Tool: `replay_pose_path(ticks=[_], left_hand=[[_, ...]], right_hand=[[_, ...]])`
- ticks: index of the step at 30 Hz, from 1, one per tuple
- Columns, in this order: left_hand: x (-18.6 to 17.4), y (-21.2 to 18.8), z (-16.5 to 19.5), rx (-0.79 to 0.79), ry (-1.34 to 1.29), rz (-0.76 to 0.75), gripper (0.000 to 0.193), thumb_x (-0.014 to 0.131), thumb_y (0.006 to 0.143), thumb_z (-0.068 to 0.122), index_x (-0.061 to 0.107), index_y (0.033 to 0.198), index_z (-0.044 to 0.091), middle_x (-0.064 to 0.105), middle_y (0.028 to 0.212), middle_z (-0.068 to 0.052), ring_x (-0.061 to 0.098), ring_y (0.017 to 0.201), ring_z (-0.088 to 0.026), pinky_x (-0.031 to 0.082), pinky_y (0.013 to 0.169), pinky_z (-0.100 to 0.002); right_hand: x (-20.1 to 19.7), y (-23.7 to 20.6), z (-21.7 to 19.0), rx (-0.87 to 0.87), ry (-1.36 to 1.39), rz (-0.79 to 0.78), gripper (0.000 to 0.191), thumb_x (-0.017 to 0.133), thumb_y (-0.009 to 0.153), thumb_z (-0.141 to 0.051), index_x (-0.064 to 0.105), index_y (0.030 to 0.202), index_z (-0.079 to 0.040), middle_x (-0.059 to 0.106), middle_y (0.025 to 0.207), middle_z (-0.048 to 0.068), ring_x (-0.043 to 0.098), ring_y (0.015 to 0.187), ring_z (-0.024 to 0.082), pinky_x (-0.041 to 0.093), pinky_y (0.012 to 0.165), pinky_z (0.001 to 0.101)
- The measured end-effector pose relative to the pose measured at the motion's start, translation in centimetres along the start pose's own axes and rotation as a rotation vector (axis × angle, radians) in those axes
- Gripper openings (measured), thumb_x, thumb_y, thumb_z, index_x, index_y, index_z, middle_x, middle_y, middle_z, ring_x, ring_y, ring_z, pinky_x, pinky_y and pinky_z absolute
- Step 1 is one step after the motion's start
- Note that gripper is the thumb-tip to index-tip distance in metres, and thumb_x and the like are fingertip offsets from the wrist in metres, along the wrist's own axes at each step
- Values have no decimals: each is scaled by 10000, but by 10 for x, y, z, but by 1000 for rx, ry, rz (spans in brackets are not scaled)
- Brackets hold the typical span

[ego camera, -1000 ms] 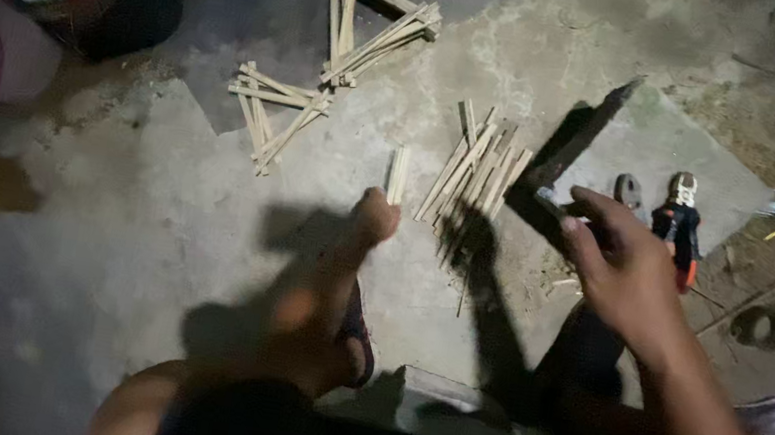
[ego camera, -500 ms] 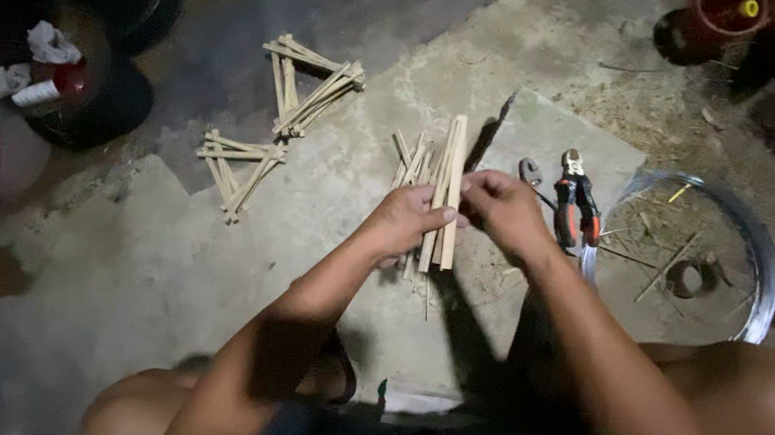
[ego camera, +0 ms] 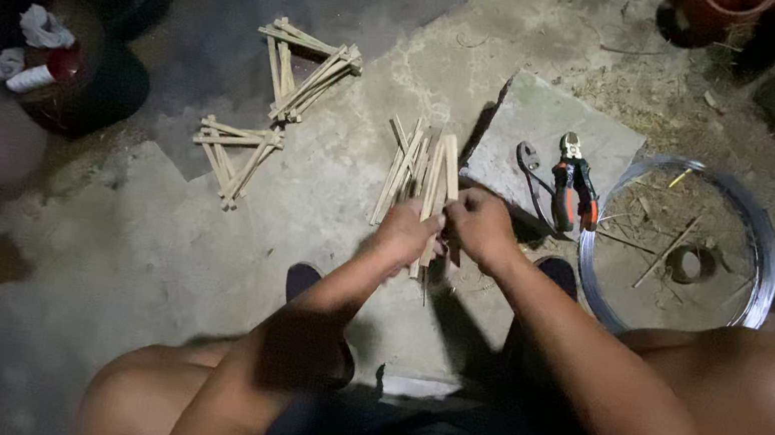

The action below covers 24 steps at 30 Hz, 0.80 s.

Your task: The person sits on the ground assembling small triangular frames from thin wooden sticks, fitting sticks together and using pliers to trim and adjust pieces, adding completed frames to a growing pile of finished triangles.

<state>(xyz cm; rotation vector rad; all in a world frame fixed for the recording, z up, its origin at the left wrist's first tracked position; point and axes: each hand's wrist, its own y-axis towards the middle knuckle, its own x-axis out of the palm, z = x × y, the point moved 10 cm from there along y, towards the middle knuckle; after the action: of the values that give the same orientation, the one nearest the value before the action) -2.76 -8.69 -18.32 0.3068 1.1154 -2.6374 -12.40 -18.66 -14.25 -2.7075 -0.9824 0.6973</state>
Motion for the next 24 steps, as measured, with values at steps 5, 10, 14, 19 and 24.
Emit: replay_pose_path(ticks=[5, 10, 14, 19, 24], left_hand=[[17, 14, 1, 27, -409, -116, 270, 700, 953, 228, 704, 1103, 4, 738, 821, -55, 703, 658, -160, 601, 571, -323], [27, 30, 5, 47, -336, -47, 286, 660, 992, 256, 691, 1134, 10, 716, 807, -67, 642, 595, -177, 527, 514, -334], [19, 37, 34, 176, -246, 81, 283, 537, 1052, 313, 644, 1166, 77, 706, 729, -95, 591, 539, -156, 482, 498, -320], [16, 35, 51, 161, -366, 2, 301, 523, 1048, 319, 639, 1085, 44, 642, 728, -66, 547, 532, -175, 446, 485, -351], [-4, 38, 64, 300, -379, 66, 295, 541, 1041, 291, 732, 1134, 86, 702, 769, -33, 545, 611, -85, 456, 553, -240]], right_hand=[[14, -2, 17, 313, 512, -92, 183, 630, 957, -170, 707, 1015, -14, 688, 783, 55, 610, 625, 180, 485, 530, 342], [-13, 13, 30, 297, 333, 100, 203, 649, 941, -170, 718, 1010, 8, 715, 804, 123, 640, 643, 228, 514, 558, 374], [-65, 31, 24, 198, -295, 282, 263, 674, 881, -198, 736, 1042, 0, 732, 896, 251, 732, 793, 374, 579, 716, 444], [-84, 39, 2, 202, -559, 371, 272, 624, 866, -200, 719, 1061, -36, 726, 937, 261, 711, 889, 426, 558, 778, 517], [-76, 34, -20, 186, -761, 345, 223, 521, 968, -197, 685, 1021, -56, 722, 1002, 214, 719, 929, 426, 571, 790, 536]])
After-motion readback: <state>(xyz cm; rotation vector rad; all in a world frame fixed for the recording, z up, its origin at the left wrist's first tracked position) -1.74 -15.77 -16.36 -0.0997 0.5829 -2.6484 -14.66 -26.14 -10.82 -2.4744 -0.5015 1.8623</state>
